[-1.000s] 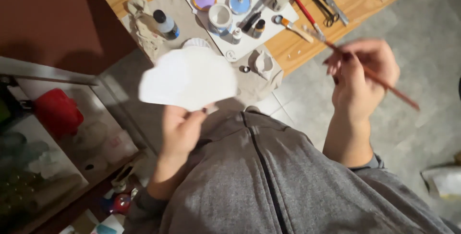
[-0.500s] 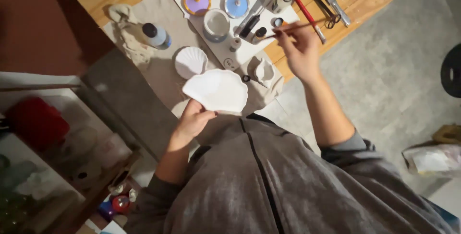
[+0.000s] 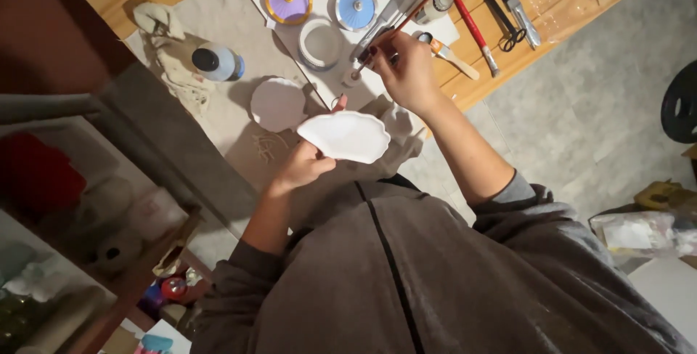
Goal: Painting a white shell-shaped decorative object using a thin paintbrush and white paint.
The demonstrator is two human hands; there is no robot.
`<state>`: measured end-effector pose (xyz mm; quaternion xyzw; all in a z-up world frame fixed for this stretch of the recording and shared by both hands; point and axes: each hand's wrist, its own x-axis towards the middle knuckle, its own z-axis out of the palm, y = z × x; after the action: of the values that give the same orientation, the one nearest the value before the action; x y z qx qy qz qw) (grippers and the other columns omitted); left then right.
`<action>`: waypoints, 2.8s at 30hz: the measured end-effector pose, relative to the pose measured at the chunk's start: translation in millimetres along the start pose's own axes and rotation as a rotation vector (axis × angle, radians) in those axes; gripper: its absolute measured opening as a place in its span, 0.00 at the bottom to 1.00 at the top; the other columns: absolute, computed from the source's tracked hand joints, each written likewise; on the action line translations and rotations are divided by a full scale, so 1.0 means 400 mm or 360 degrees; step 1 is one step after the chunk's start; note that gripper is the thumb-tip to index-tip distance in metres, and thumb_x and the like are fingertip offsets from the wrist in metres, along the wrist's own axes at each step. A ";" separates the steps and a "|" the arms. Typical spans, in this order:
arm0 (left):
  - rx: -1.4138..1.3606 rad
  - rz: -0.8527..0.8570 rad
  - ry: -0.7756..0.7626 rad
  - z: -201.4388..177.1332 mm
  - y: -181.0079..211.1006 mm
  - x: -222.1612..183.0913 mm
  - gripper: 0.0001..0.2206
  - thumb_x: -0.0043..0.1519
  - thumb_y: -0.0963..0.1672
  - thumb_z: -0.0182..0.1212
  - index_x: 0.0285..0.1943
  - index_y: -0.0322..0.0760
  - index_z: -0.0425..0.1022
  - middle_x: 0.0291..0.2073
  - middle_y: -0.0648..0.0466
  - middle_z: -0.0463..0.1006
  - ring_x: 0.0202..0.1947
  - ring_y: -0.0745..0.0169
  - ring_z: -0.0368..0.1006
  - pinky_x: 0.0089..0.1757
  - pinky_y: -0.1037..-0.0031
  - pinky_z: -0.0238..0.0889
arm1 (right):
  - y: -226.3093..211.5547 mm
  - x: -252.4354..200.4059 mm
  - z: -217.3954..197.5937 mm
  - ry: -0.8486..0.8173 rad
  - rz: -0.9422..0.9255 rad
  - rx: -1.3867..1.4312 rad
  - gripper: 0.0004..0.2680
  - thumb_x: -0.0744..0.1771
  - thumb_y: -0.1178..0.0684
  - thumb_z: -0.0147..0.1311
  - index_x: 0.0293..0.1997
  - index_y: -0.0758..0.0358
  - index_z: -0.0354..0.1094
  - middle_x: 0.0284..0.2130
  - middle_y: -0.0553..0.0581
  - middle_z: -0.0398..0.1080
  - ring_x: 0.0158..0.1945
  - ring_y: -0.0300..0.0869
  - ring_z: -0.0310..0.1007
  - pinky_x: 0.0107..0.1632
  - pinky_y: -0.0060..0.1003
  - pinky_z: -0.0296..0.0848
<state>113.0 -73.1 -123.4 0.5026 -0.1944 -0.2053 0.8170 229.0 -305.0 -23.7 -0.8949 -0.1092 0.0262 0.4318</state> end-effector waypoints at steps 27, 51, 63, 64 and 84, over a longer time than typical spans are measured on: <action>0.0125 -0.0195 0.0077 0.017 -0.022 0.040 0.34 0.52 0.31 0.51 0.73 0.23 0.57 0.81 0.53 0.42 0.59 0.70 0.57 0.52 0.79 0.55 | 0.057 -0.004 0.008 -0.0081 0.0252 0.0341 0.04 0.71 0.61 0.52 0.45 0.74 0.67 0.33 0.59 0.78 0.37 0.38 0.81 0.41 0.32 0.79; -0.1253 0.0090 0.0138 0.243 0.335 -0.071 0.29 0.56 0.29 0.46 0.71 0.29 0.59 0.63 0.44 0.72 0.65 0.45 0.69 0.63 0.47 0.61 | -0.291 -0.311 -0.200 0.0862 -0.0322 0.1473 0.02 0.73 0.63 0.50 0.49 0.70 0.65 0.38 0.65 0.73 0.35 0.43 0.71 0.35 0.32 0.66; -0.0537 0.0433 0.0152 0.417 0.440 -0.127 0.21 0.68 0.30 0.44 0.72 0.25 0.60 0.65 0.47 0.70 0.68 0.57 0.66 0.71 0.63 0.57 | -0.538 -0.400 -0.141 0.0908 -0.1255 0.0134 0.03 0.66 0.62 0.52 0.41 0.70 0.69 0.37 0.64 0.76 0.40 0.49 0.73 0.45 0.38 0.71; -0.0512 0.0455 0.0158 0.423 0.440 -0.129 0.22 0.67 0.30 0.44 0.72 0.27 0.59 0.65 0.48 0.69 0.68 0.58 0.66 0.70 0.64 0.57 | -0.543 -0.400 -0.144 0.0923 -0.1311 0.0034 0.04 0.65 0.63 0.52 0.41 0.69 0.70 0.36 0.63 0.77 0.39 0.49 0.73 0.45 0.39 0.72; -0.0277 0.0492 0.0232 0.483 0.338 -0.114 0.11 0.72 0.35 0.51 0.63 0.30 0.67 0.52 0.53 0.75 0.52 0.69 0.73 0.50 0.76 0.68 | -0.525 -0.401 -0.195 0.0995 -0.1701 -0.0275 0.08 0.59 0.59 0.56 0.38 0.63 0.75 0.37 0.55 0.78 0.40 0.47 0.70 0.45 0.40 0.64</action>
<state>-7.6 -136.4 74.5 0.4077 -0.1910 -0.0565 0.8911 47.3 -273.1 180.9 -0.7137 -0.4119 -0.4656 0.3228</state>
